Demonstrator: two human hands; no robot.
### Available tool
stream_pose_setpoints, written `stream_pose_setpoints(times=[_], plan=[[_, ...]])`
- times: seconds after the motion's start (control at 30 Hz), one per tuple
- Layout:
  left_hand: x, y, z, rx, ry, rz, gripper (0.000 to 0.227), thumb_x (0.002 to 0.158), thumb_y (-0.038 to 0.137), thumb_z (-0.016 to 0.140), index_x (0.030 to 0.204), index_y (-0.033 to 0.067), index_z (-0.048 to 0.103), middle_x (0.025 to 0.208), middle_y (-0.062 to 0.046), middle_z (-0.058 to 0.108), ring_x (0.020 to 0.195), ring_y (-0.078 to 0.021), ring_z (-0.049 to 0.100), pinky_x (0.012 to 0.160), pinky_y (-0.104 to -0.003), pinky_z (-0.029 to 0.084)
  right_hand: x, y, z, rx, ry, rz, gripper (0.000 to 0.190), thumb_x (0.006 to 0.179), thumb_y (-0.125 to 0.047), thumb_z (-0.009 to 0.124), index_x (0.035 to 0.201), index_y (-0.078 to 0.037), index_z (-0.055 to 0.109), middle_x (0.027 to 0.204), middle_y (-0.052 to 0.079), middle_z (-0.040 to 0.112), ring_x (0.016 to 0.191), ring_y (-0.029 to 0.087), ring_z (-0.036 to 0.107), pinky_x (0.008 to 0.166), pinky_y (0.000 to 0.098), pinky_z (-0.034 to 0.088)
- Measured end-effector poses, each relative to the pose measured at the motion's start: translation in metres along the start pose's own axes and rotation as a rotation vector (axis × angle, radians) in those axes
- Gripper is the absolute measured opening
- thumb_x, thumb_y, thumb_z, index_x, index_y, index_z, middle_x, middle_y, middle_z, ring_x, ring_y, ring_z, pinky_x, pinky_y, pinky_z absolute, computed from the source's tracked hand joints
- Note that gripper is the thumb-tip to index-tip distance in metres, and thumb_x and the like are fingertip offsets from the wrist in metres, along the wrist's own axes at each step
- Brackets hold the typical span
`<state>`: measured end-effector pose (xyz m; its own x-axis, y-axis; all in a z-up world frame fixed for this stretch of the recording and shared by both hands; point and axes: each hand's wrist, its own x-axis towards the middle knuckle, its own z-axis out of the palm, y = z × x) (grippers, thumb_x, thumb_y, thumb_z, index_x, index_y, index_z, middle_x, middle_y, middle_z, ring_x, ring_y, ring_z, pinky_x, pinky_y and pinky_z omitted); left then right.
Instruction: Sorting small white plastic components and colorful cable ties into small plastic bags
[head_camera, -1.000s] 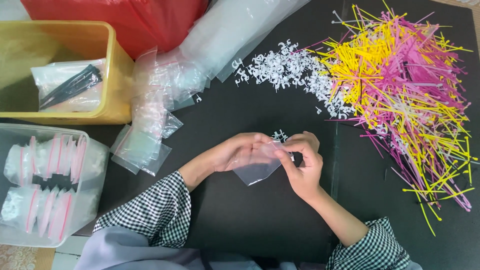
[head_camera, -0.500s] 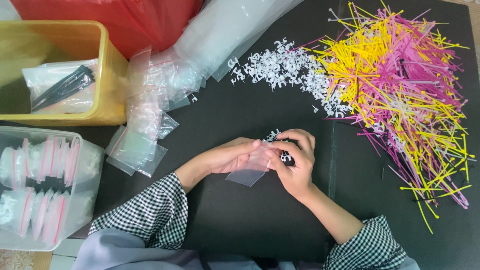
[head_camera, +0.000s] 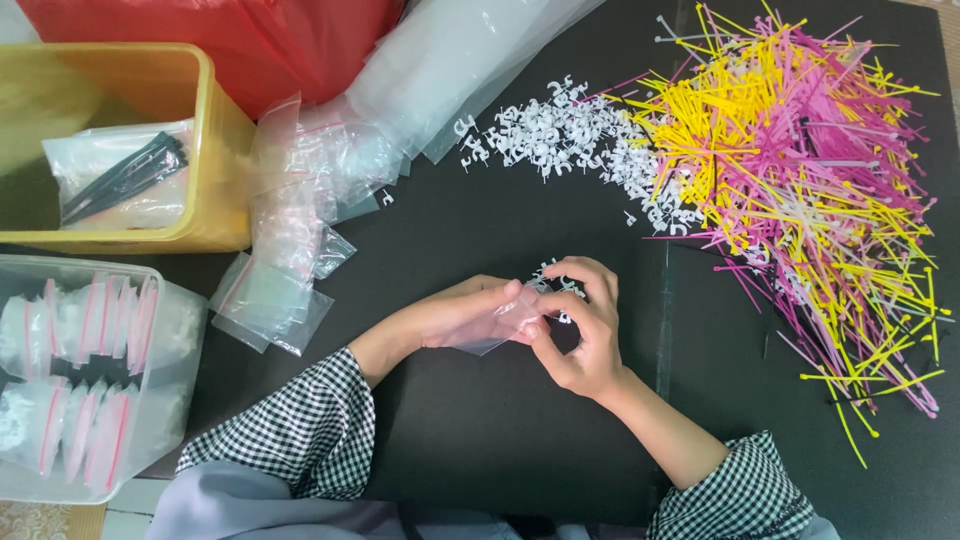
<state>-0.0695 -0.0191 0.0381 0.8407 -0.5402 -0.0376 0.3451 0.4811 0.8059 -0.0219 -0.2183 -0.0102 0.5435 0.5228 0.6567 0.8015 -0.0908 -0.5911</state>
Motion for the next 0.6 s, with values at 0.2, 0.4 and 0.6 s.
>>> stream_pose_setpoints(times=[0.2, 0.4, 0.6], plan=[[-0.002, 0.016, 0.008, -0.002, 0.016, -0.009, 0.046, 0.106, 0.046, 0.050, 0.084, 0.0080, 0.063, 0.078, -0.004, 0.057, 0.093, -0.0169, 0.065, 0.108, -0.058, 0.044, 0.015, -0.015, -0.007, 0.031, -0.076, 0.068, 0.033, 0.094, -0.034, 0.059, 0.118, -0.012, 0.065, 0.147, 0.013, 0.050, 0.144, 0.036, 0.037, 0.117, 0.0514, 0.022], [0.003, -0.044, -0.031, -0.155, 0.130, 0.025, 0.059, 0.099, 0.064, 0.052, 0.111, 0.0087, 0.068, 0.102, -0.010, 0.072, 0.100, -0.0151, 0.070, 0.102, -0.040, 0.052, 0.019, -0.003, -0.034, 0.003, -0.017, 0.126, 0.041, 0.095, -0.034, 0.052, 0.125, -0.008, 0.064, 0.134, 0.013, 0.056, 0.133, 0.032, 0.048, 0.115, 0.0467, 0.029], [0.005, -0.041, -0.050, -0.507, 0.326, 0.108, 0.078, 0.095, 0.070, 0.048, 0.124, -0.0018, 0.063, 0.102, -0.014, 0.072, 0.094, -0.0199, 0.071, 0.095, -0.039, 0.056, 0.036, 0.000, -0.061, -0.433, -0.518, 0.185, 0.055, 0.077, -0.021, 0.072, 0.132, -0.019, 0.066, 0.121, 0.004, 0.070, 0.112, 0.026, 0.064, 0.099, 0.0471, 0.040]])
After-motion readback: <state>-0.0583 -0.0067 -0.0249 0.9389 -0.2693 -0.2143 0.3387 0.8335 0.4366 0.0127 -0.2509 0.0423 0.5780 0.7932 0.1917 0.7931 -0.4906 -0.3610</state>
